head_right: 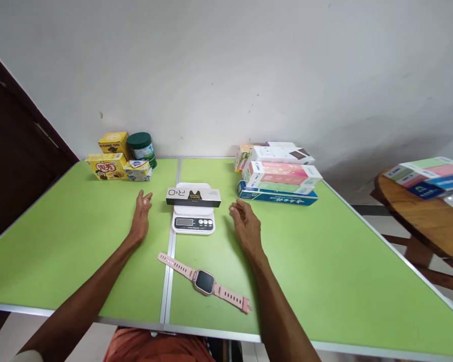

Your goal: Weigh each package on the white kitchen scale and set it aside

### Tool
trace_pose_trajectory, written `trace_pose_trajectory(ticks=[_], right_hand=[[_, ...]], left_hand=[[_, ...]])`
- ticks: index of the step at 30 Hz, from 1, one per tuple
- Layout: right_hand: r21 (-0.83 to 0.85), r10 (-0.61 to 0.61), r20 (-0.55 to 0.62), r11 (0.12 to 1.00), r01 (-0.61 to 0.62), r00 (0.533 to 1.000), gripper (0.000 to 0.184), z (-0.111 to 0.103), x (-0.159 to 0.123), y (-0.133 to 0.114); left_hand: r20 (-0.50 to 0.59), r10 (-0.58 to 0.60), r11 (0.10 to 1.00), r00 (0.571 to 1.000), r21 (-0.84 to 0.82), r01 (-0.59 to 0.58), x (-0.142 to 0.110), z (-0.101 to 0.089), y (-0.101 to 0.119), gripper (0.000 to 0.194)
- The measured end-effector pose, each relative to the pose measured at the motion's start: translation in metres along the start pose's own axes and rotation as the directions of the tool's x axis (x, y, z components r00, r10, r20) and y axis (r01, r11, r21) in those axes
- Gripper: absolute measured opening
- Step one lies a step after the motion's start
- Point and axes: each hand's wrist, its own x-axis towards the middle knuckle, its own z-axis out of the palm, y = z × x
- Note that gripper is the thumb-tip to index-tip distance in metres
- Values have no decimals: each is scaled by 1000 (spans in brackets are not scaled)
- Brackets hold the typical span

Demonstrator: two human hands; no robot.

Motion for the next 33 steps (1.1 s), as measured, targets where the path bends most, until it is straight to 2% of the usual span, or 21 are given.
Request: trace_pose_trajectory(ticks=[5,10,13,16,19,23,27,30,33], right_hand=[[86,34,16,996,-35,999,66,4,-5,-11],[113,-33,148,994,17,988,68,19,-22,-37],[138,-34,189,990,8,981,77,28,-30,-52],[143,-27,162,990,4,986,82,25,-32,-64],[118,-60,82,992,50,995,80,8,-26,-77],[74,-168,-77,982,174,983,77,-32,-2,-97],[-81,-305,-181,952,295,935,66,-80,36,-112],[-182,-342,-235,935,304,910,60,-113,65,-105],[-233,-317,-273,938,258,908,63,-135,90,-83]], left_hand=[[17,60,995,998,79,-61,-8,2,9,94],[191,203,955,961,180,-237,-35,12,14,85],[233,184,954,955,192,-230,-44,19,16,80],[234,184,958,955,173,-227,-44,28,25,78],[256,257,946,932,128,-296,-37,45,46,77],[325,349,919,879,66,-389,-20,88,89,80],[417,352,921,838,6,-390,3,149,128,85],[451,387,907,804,-30,-420,17,196,140,86],[475,402,896,783,-28,-443,26,233,136,88]])
